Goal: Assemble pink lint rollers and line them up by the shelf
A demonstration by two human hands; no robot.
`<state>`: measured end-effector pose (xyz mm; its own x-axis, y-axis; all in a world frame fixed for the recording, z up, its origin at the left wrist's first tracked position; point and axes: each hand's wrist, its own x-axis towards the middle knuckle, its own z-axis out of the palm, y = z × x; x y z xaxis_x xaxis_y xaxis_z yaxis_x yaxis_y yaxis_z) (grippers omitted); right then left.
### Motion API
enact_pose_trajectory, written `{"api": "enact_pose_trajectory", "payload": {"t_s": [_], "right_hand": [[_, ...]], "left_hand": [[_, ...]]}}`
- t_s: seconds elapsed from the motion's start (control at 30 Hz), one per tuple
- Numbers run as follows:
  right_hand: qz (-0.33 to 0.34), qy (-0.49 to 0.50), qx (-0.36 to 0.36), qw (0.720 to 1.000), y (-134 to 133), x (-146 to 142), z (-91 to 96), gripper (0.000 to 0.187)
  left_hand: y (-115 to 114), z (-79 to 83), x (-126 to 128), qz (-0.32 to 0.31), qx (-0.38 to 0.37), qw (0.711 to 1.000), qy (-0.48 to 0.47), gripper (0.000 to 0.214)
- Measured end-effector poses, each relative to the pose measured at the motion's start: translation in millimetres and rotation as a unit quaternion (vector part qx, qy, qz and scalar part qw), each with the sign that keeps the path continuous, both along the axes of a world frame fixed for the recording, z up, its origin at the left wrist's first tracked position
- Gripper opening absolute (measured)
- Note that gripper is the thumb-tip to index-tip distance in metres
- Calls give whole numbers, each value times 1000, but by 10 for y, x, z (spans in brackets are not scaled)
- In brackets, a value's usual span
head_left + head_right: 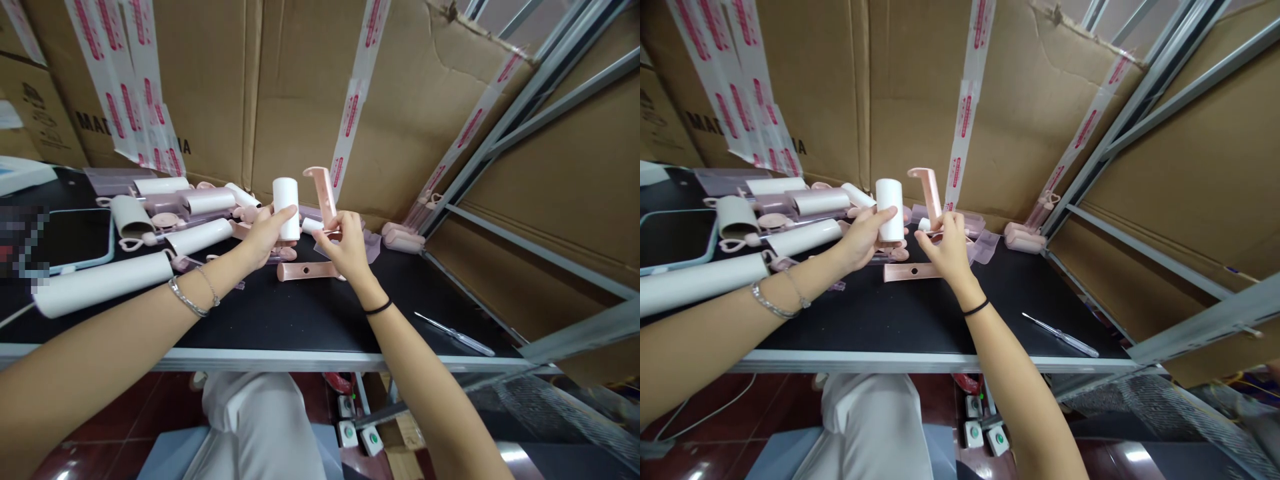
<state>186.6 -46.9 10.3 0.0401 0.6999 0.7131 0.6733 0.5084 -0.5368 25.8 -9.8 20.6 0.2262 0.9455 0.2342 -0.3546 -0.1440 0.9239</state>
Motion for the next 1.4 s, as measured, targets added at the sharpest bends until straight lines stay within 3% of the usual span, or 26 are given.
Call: {"api": "enact_pose_trajectory", "payload": {"t_s": [0.17, 0.27, 0.33, 0.43, 0.53, 0.7, 0.97, 1.27, 1.4], "right_hand": [[102, 50, -55, 992, 9, -90, -71, 47], [162, 131, -116, 971, 24, -118, -110, 72], [182, 145, -164, 959, 22, -119, -111, 79], [217, 150, -194, 945, 16, -112, -94, 77], [254, 169, -176, 936, 25, -114, -94, 68], [217, 153, -109, 958, 90, -125, -167, 55], [184, 260, -102, 942, 106, -123, -176, 48], [210, 256, -87, 939, 99, -147, -172, 46], [216, 226, -75, 947, 77, -220, -198, 48]], "left_hand": [[-24, -35, 16, -22, 9, 999, 47, 38], [-3, -61, 25, -22, 47, 996, 69, 42], [18, -75, 25, -12, 84, 992, 90, 44], [40, -83, 17, 7, 135, 985, 111, 48], [45, -84, 10, 7, 148, 981, 122, 51], [69, -112, 25, -1, 192, 973, 126, 58], [100, -156, 42, -41, 206, 971, 116, 65], [18, -98, 40, -18, 199, 973, 115, 57], [40, -100, 63, 7, 203, 977, 71, 54]]}}
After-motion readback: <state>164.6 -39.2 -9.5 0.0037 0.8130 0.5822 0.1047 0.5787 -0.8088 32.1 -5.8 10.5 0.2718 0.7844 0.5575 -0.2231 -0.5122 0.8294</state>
